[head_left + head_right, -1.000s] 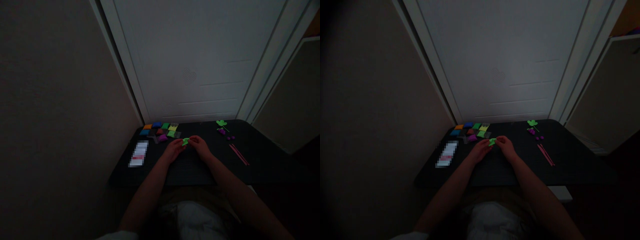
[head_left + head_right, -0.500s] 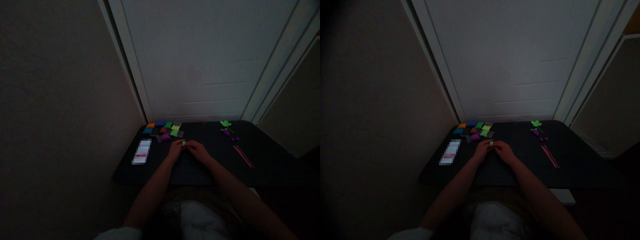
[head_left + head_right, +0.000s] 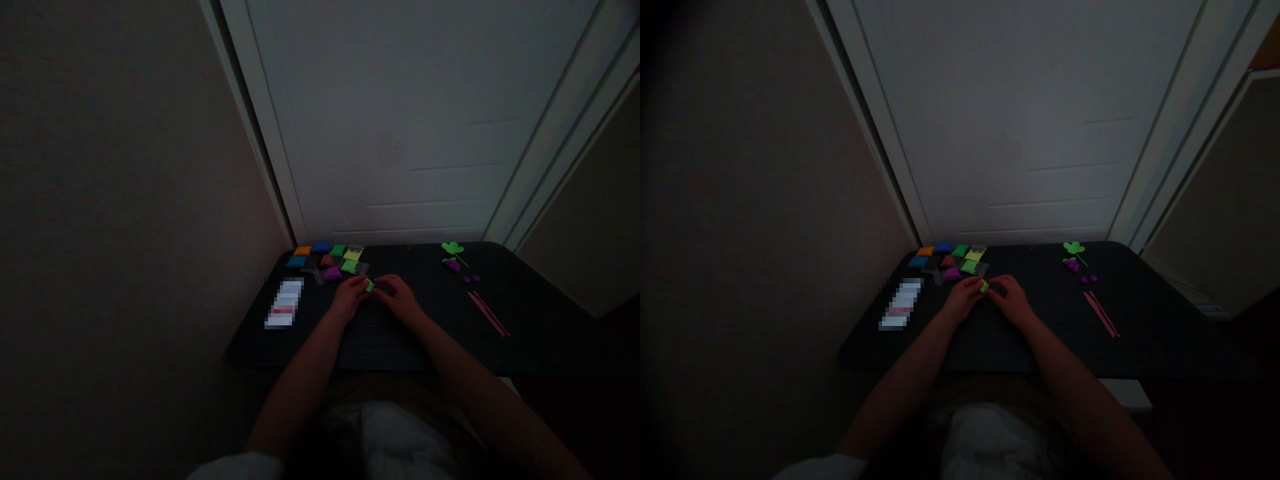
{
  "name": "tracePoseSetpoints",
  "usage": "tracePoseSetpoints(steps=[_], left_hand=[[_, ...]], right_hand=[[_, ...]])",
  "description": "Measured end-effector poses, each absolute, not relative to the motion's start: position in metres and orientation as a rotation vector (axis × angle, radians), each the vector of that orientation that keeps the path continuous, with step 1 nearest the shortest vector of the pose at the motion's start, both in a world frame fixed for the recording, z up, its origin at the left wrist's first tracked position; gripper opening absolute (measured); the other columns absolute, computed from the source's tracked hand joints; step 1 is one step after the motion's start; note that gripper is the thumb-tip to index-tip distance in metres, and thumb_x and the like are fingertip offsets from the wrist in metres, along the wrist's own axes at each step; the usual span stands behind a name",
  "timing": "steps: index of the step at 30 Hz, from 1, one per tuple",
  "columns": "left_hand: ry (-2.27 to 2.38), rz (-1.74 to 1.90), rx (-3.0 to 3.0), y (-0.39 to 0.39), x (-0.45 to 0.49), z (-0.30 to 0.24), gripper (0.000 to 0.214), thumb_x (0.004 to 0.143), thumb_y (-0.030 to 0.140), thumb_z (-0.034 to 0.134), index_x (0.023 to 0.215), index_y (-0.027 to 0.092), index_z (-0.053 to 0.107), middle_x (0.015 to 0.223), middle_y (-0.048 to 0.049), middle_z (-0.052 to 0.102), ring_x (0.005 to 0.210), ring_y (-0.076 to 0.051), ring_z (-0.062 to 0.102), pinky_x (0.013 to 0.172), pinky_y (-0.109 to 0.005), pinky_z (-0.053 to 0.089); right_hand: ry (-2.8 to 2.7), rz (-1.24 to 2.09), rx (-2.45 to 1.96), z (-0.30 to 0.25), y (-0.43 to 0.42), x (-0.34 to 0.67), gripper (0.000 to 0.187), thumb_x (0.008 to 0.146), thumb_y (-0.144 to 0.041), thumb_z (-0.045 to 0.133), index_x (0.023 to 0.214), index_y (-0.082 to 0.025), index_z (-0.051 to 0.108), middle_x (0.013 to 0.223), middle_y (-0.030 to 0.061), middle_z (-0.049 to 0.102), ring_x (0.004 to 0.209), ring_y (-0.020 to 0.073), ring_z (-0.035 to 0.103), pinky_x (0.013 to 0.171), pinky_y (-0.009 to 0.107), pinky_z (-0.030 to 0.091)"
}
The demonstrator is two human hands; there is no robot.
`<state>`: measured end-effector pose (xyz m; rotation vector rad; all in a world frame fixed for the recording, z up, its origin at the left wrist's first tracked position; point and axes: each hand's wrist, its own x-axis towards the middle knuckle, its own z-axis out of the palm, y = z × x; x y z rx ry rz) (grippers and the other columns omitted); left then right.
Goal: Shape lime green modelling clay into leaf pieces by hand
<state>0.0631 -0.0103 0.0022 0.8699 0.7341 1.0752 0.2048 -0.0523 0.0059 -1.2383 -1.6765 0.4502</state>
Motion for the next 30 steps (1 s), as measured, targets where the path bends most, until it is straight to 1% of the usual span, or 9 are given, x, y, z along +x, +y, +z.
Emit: tracePoseSetpoints(steps=[3, 5, 9, 15, 19, 22, 26, 30], left_hand=[[0.771, 1.094, 0.923, -0.0121, 0.0640, 0.0028, 0.026, 0.059, 0.022, 0.065, 0.082, 0.013, 0.055, 0.076, -0.0037, 0.059, 0.069, -0.011, 0.056, 0.067, -0.027, 0.045], [0.784, 1.107, 0.959, -0.0130, 0.0651, 0.0026, 0.027, 0.058, 0.023, 0.065, 0.080, 0.013, 0.055, 0.071, -0.0018, 0.057, 0.064, -0.010, 0.055, 0.063, -0.026, 0.045], [0.778, 1.090, 1.000, -0.0129, 0.0668, 0.0002, 0.031, 0.060, 0.023, 0.063, 0.087, 0.014, 0.052, 0.069, -0.0012, 0.057, 0.063, -0.010, 0.055, 0.062, -0.025, 0.044], [0.752, 1.012, 1.015, -0.0150, 0.0662, 0.0015, 0.033, 0.064, 0.017, 0.058, 0.096, 0.015, 0.049, 0.080, -0.0047, 0.060, 0.070, -0.011, 0.057, 0.068, -0.028, 0.045], [0.712, 0.967, 1.008, -0.0187, 0.0662, 0.0061, 0.036, 0.066, 0.019, 0.058, 0.100, 0.013, 0.048, 0.084, -0.0079, 0.061, 0.075, -0.014, 0.058, 0.075, -0.033, 0.045], [0.675, 0.958, 1.001, -0.0198, 0.0664, 0.0072, 0.038, 0.065, 0.017, 0.059, 0.101, 0.013, 0.048, 0.085, -0.0088, 0.061, 0.077, -0.016, 0.059, 0.078, -0.036, 0.044], [0.674, 0.937, 1.028, -0.0200, 0.0666, 0.0073, 0.042, 0.062, 0.016, 0.063, 0.102, 0.013, 0.049, 0.087, -0.0089, 0.061, 0.079, -0.015, 0.058, 0.080, -0.035, 0.043], [0.700, 0.924, 1.046, -0.0197, 0.0672, 0.0073, 0.039, 0.062, 0.019, 0.063, 0.099, 0.012, 0.053, 0.093, -0.0099, 0.060, 0.079, -0.014, 0.058, 0.080, -0.033, 0.042]], right_hand=[[-1.701, 0.456, -1.243, 0.0058, -0.0536, 0.2029, 0.035, 0.069, -0.032, 0.055, 0.103, -0.024, 0.052, 0.096, 0.0050, 0.050, 0.075, 0.0134, 0.051, 0.064, 0.028, 0.045], [-1.725, 0.452, -1.242, 0.0057, -0.0542, 0.2020, 0.037, 0.069, -0.033, 0.055, 0.105, -0.025, 0.052, 0.096, 0.0049, 0.050, 0.072, 0.0128, 0.051, 0.063, 0.028, 0.045], [-1.772, 0.417, -1.229, 0.0053, -0.0543, 0.2024, 0.036, 0.070, -0.034, 0.054, 0.104, -0.023, 0.052, 0.095, 0.0048, 0.051, 0.071, 0.0126, 0.051, 0.065, 0.028, 0.044], [-1.778, 0.331, -1.249, 0.0041, -0.0521, 0.2049, 0.031, 0.070, -0.029, 0.053, 0.100, -0.020, 0.054, 0.093, 0.0054, 0.053, 0.081, 0.0150, 0.051, 0.073, 0.029, 0.042], [-1.742, 0.316, -1.326, 0.0053, -0.0510, 0.2056, 0.022, 0.072, -0.029, 0.050, 0.090, -0.020, 0.058, 0.085, 0.0044, 0.056, 0.079, 0.0156, 0.052, 0.073, 0.030, 0.041], [-1.666, 0.356, -1.373, 0.0060, -0.0505, 0.2060, 0.020, 0.074, -0.030, 0.046, 0.087, -0.020, 0.058, 0.085, 0.0042, 0.058, 0.078, 0.0157, 0.053, 0.073, 0.031, 0.041], [-1.579, 0.439, -1.391, 0.0074, -0.0506, 0.2076, 0.023, 0.076, -0.031, 0.041, 0.089, -0.021, 0.058, 0.087, 0.0034, 0.060, 0.080, 0.0159, 0.054, 0.074, 0.030, 0.040], [-1.579, 0.473, -1.371, 0.0090, -0.0533, 0.2069, 0.024, 0.078, -0.029, 0.037, 0.091, -0.023, 0.057, 0.087, 0.0023, 0.061, 0.078, 0.0157, 0.055, 0.072, 0.030, 0.041]])
